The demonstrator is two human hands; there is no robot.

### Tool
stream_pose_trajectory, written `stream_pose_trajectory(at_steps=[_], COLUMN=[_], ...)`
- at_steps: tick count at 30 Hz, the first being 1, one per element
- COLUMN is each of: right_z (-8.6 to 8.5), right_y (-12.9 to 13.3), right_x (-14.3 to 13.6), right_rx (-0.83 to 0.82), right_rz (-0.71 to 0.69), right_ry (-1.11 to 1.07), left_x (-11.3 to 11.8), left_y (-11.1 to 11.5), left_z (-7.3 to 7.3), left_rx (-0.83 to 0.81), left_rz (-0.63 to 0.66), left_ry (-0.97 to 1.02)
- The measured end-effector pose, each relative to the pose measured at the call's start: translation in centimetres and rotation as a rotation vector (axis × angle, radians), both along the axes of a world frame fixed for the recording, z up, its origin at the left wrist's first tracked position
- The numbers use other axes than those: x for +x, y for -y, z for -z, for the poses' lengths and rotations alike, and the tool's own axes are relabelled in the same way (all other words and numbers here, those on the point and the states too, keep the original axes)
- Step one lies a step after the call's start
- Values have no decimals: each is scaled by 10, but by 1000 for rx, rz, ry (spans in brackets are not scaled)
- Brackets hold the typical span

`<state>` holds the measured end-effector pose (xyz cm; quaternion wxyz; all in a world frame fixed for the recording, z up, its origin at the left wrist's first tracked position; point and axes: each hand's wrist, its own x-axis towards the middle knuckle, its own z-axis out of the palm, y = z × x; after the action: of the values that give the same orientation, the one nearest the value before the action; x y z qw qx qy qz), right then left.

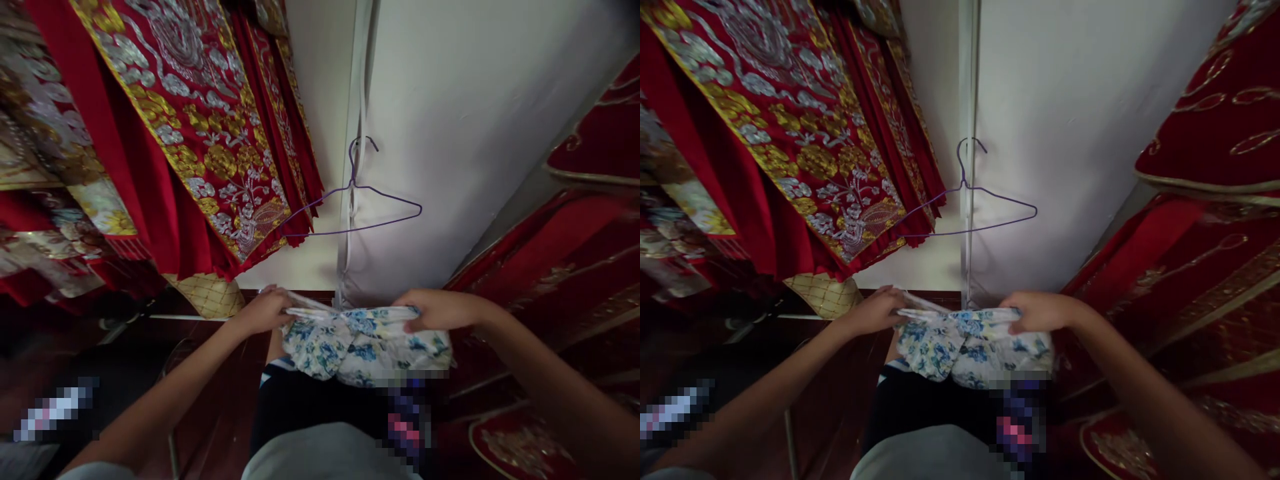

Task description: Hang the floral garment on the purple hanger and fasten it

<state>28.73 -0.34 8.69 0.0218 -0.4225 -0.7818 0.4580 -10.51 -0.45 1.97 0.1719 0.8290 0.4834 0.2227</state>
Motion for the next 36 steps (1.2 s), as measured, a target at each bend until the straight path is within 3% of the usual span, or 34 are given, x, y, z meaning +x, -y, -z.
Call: stream_pose_trajectory(at_steps=[3, 6, 10, 13, 18, 25, 29, 36], right_z=[10, 16, 24, 30, 32, 15, 12, 23], right_y=[-32, -75, -126, -143, -132, -117, -112, -95], right_x=[-5, -15, -36, -45, -27, -4, -7, -11], right_rx=[227, 436, 611, 685, 748, 710, 687, 563], right_rz=[203, 431, 550, 565, 557, 607, 643, 692], right_ry=[-266, -489, -551, -496, -343, -311, -355, -490], left_x=[-11, -14, -6, 4, 19, 17, 19, 54], left_y=[-19, -39, -63, -73, -68, -49, -51, -57], left_z=[-16, -30, -40, -43, -40, -42, -55, -94], left_rx=[59, 102, 178, 188, 169, 219, 317, 495], left_rz=[46, -75, -207, -267, -292, -173, -148, -90], left_ry=[20, 157, 274, 353, 434, 225, 281, 368])
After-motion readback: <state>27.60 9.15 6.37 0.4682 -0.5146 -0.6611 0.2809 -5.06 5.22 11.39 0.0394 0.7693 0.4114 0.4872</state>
